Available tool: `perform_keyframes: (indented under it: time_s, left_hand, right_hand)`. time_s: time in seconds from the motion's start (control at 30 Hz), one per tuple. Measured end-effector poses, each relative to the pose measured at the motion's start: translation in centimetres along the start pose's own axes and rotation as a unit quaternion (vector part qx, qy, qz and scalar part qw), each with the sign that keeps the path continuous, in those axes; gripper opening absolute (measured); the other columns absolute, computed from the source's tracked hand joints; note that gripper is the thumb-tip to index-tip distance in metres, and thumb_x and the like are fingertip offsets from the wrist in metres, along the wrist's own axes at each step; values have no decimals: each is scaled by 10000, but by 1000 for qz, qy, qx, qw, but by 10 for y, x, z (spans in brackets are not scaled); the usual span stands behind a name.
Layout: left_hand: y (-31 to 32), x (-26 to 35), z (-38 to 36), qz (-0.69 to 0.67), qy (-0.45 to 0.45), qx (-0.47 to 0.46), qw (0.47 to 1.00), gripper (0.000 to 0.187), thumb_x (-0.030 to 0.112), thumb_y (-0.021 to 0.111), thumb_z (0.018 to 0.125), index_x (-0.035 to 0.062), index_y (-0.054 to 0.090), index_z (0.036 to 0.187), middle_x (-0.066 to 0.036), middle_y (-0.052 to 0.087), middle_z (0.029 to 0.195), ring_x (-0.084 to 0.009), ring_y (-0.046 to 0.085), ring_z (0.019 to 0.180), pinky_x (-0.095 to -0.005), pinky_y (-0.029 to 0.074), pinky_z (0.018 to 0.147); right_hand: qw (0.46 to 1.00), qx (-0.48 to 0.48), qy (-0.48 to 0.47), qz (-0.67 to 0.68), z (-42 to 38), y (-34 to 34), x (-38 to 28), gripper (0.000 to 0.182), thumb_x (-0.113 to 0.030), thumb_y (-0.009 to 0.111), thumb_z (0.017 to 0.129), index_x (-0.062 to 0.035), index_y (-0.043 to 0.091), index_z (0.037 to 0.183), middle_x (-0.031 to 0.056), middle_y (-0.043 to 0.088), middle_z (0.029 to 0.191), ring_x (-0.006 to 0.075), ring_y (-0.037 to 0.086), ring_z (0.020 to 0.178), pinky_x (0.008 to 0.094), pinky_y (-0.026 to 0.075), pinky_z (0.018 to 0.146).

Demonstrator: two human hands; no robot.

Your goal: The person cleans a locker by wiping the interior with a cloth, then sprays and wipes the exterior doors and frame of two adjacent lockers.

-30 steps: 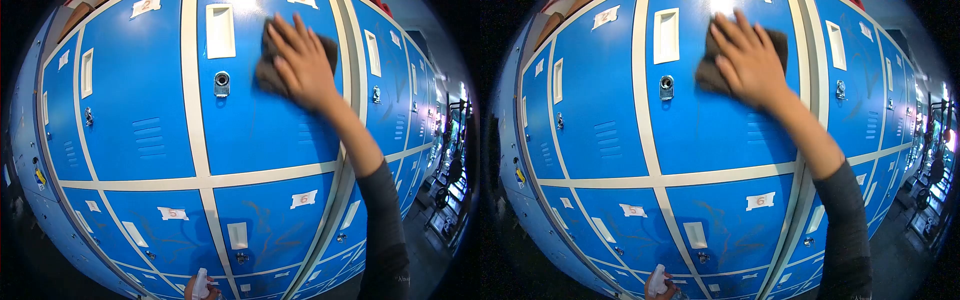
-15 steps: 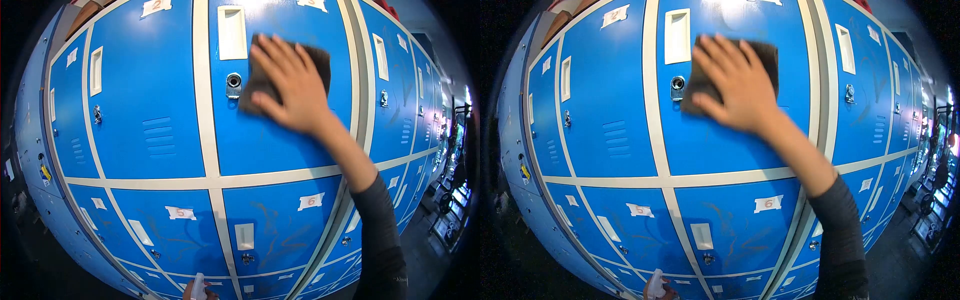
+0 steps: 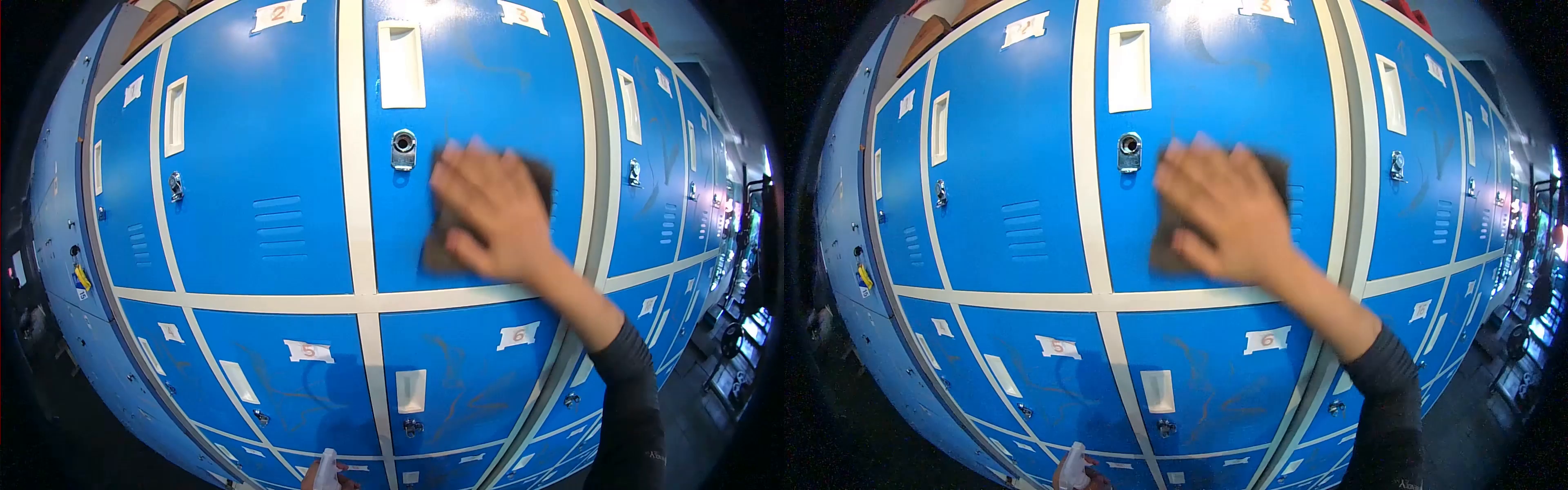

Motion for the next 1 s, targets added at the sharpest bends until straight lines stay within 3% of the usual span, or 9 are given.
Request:
perform_keyframes:
  time_s: [0.17, 0.23, 0.43, 0.5, 0.57, 0.67, 0.77, 0.87, 1.0]
  left_hand:
    - [0, -1, 5, 126, 18, -25, 992, 495, -29, 686, 785, 5, 541, 1257, -31, 605, 935, -133, 584, 791, -285, 502, 715]
    - [6, 31, 10, 101, 20, -32, 994, 462, -26, 689, 778, 12, 558, 1220, -29, 603, 923, -132, 578, 787, -280, 496, 707]
    - [17, 11, 6, 5, -58, -8, 998, 440, -23, 697, 771, 18, 563, 1188, -32, 591, 941, -124, 561, 802, -275, 488, 695]
    - [16, 0, 4, 17, -52, -23, 998, 465, -30, 692, 772, 17, 555, 1215, -33, 586, 952, -121, 557, 806, -274, 488, 689]
    - [17, 3, 4, 6, -60, -29, 998, 496, -37, 688, 772, 16, 546, 1245, -34, 582, 960, -119, 554, 802, -275, 489, 682]
    - [22, 16, 7, -60, -29, -12, 998, 521, -40, 679, 778, 20, 535, 1275, -30, 583, 945, -123, 560, 790, -279, 492, 670]
    - [21, 25, 12, 24, 8, -48, 999, 535, -39, 679, 781, 19, 529, 1291, -34, 593, 953, -127, 562, 792, -284, 498, 668]
    - [22, 21, 10, 52, 47, -43, 997, 559, -33, 684, 784, 16, 519, 1316, -34, 596, 958, -128, 561, 795, -287, 501, 673]
    - [26, 28, 8, -25, -23, -33, 999, 594, -25, 695, 778, 13, 505, 1339, -37, 597, 953, -128, 557, 787, -289, 500, 679]
  right_hand:
    - [971, 196, 25, -135, 99, -15, 90, 624, -453, 563, 859, -156, 473, 1399, 90, 405, 1481, 306, 335, 1386, 484, 226, 1134]
    - [976, 170, 89, -98, 134, -32, 109, 652, -487, 466, 907, -41, 451, 1384, 178, 380, 1479, 374, 298, 1389, 493, 215, 1137]
    - [971, 211, 70, -85, 135, -28, 98, 668, -480, 499, 890, -7, 463, 1361, 197, 415, 1441, 349, 321, 1374, 481, 214, 1130]
    - [980, 169, 60, -82, 110, -27, 73, 694, -481, 510, 881, -2, 440, 1378, 197, 403, 1451, 343, 332, 1368, 467, 215, 1136]
    - [983, 168, 30, -73, 76, -11, 54, 695, -486, 548, 861, -139, 410, 1446, 97, 367, 1510, 312, 308, 1404, 486, 191, 1146]
    - [998, 52, 31, -22, 23, 0, 4, 740, -507, 562, 837, -125, 396, 1449, 87, 336, 1528, 278, 290, 1416, 503, 158, 1151]
    - [995, -84, -23, 45, -39, 19, -52, 779, -544, 541, 838, -148, 350, 1481, 72, 293, 1555, 250, 237, 1447, 504, 106, 1164]
    - [985, -117, -119, 51, -104, 39, -92, 794, -579, 512, 843, -170, 322, 1496, 42, 273, 1565, 228, 203, 1460, 497, 73, 1176]
    - [981, -122, -144, 37, -115, 32, -70, 727, -544, 483, 865, -209, 331, 1493, 17, 275, 1565, 226, 214, 1456, 488, 41, 1187]
Point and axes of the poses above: each hand's wrist, its own z-axis towards the middle knuckle, its own y-axis out of the palm, x = y × z, the point moved 5 cm from there along z, towards the middle knuckle
